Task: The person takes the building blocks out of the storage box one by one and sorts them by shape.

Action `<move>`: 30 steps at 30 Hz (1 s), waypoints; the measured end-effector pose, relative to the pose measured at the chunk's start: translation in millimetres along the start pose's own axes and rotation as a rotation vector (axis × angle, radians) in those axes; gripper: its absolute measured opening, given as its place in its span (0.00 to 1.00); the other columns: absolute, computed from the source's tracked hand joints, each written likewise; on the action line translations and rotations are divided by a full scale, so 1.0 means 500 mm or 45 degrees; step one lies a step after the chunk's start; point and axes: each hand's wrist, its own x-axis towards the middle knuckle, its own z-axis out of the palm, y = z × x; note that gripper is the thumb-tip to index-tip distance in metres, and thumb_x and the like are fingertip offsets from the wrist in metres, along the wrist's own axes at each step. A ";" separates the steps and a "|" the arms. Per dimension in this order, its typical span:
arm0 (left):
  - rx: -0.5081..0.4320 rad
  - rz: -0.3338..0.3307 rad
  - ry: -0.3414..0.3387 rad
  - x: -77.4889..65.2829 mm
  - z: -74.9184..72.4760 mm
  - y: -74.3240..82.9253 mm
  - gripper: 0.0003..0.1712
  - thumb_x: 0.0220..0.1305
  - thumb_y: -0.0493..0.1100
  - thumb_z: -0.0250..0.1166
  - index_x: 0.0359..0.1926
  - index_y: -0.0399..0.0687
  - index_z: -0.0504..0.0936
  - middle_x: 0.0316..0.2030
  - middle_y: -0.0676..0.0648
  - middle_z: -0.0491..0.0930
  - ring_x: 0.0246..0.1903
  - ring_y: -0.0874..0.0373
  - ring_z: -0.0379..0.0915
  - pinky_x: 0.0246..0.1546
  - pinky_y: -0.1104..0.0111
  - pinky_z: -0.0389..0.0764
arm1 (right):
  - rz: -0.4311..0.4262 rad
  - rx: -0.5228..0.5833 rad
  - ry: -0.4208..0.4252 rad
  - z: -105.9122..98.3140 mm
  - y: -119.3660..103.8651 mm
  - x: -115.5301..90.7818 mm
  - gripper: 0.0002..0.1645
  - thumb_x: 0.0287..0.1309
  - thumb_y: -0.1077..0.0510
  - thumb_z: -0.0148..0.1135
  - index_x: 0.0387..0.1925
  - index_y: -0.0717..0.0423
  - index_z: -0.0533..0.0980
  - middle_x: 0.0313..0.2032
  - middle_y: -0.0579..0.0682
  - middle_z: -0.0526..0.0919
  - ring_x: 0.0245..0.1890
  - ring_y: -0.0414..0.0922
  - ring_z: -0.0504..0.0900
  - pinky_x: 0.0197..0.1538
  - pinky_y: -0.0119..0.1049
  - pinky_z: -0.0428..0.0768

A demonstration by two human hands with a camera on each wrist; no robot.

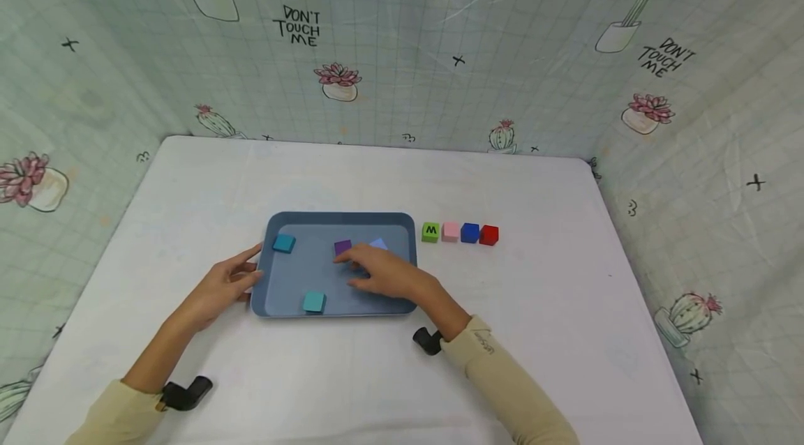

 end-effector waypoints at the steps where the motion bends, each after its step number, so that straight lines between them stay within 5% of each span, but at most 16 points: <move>1: 0.002 0.002 0.002 0.000 -0.001 0.000 0.34 0.68 0.38 0.56 0.72 0.43 0.54 0.52 0.31 0.66 0.48 0.41 0.71 0.36 0.63 0.81 | -0.006 -0.004 -0.003 0.001 -0.001 0.001 0.26 0.60 0.59 0.62 0.61 0.54 0.70 0.53 0.51 0.75 0.48 0.42 0.74 0.49 0.30 0.74; 15: -0.011 0.001 -0.007 0.001 -0.001 -0.003 0.34 0.68 0.38 0.56 0.72 0.43 0.54 0.52 0.31 0.66 0.47 0.42 0.71 0.36 0.63 0.81 | 0.030 0.004 -0.091 0.026 -0.019 0.025 0.27 0.61 0.61 0.60 0.62 0.52 0.69 0.57 0.45 0.73 0.54 0.40 0.73 0.55 0.27 0.70; 30: -0.009 0.001 -0.006 -0.001 0.003 -0.006 0.35 0.68 0.38 0.55 0.72 0.44 0.53 0.53 0.31 0.65 0.49 0.40 0.70 0.38 0.61 0.81 | -0.053 -0.084 -0.164 0.044 -0.020 0.035 0.27 0.61 0.61 0.61 0.61 0.51 0.71 0.58 0.43 0.73 0.57 0.39 0.70 0.57 0.28 0.68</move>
